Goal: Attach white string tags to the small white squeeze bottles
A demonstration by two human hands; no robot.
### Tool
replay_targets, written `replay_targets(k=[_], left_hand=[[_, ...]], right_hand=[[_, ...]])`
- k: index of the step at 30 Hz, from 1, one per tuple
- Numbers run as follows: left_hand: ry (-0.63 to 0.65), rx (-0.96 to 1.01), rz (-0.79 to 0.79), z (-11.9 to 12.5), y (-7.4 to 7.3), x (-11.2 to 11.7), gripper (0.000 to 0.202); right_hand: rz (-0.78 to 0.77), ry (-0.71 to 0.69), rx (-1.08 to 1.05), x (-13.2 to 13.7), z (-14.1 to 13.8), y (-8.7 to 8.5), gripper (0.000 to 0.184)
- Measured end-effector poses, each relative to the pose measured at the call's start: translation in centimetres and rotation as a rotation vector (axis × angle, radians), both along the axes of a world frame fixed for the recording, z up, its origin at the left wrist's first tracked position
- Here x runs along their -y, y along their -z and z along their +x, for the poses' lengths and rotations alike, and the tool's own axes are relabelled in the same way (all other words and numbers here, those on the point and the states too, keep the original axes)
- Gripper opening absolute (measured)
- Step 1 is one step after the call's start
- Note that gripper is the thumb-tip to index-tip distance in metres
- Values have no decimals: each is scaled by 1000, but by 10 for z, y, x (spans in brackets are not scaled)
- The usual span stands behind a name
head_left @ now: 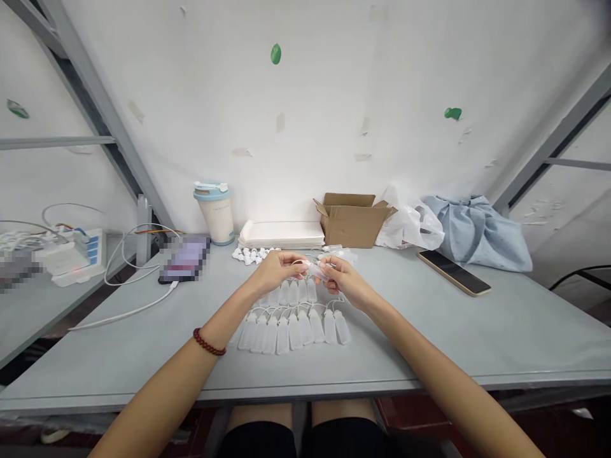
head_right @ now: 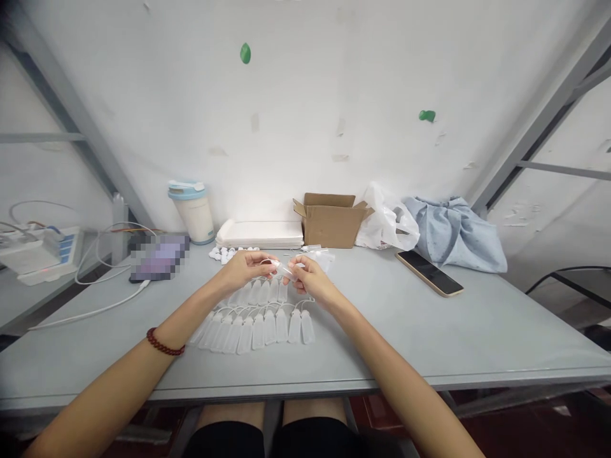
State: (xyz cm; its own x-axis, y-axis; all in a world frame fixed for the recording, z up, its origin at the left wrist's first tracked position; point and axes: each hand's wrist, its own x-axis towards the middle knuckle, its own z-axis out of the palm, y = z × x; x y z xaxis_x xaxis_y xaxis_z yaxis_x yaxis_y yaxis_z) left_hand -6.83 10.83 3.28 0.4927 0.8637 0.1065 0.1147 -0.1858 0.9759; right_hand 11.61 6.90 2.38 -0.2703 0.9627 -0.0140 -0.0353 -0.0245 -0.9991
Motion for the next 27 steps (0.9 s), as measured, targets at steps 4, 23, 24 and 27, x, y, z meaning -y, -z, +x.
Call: replay_targets(k=[4, 23, 24, 27], left_hand=[[39, -10, 14, -2, 0, -1, 32], [28, -41, 37, -3, -3, 4, 36], [3, -74, 33, 0, -5, 6, 34], [-36, -132, 28, 5, -8, 11, 32]], right_hand=[[-33, -22, -21, 0, 1, 0, 36], [-79, -66, -51, 2, 0, -1, 37], [-76, -63, -46, 2, 0, -1, 36], [-77, -64, -37, 1, 1, 0, 36]])
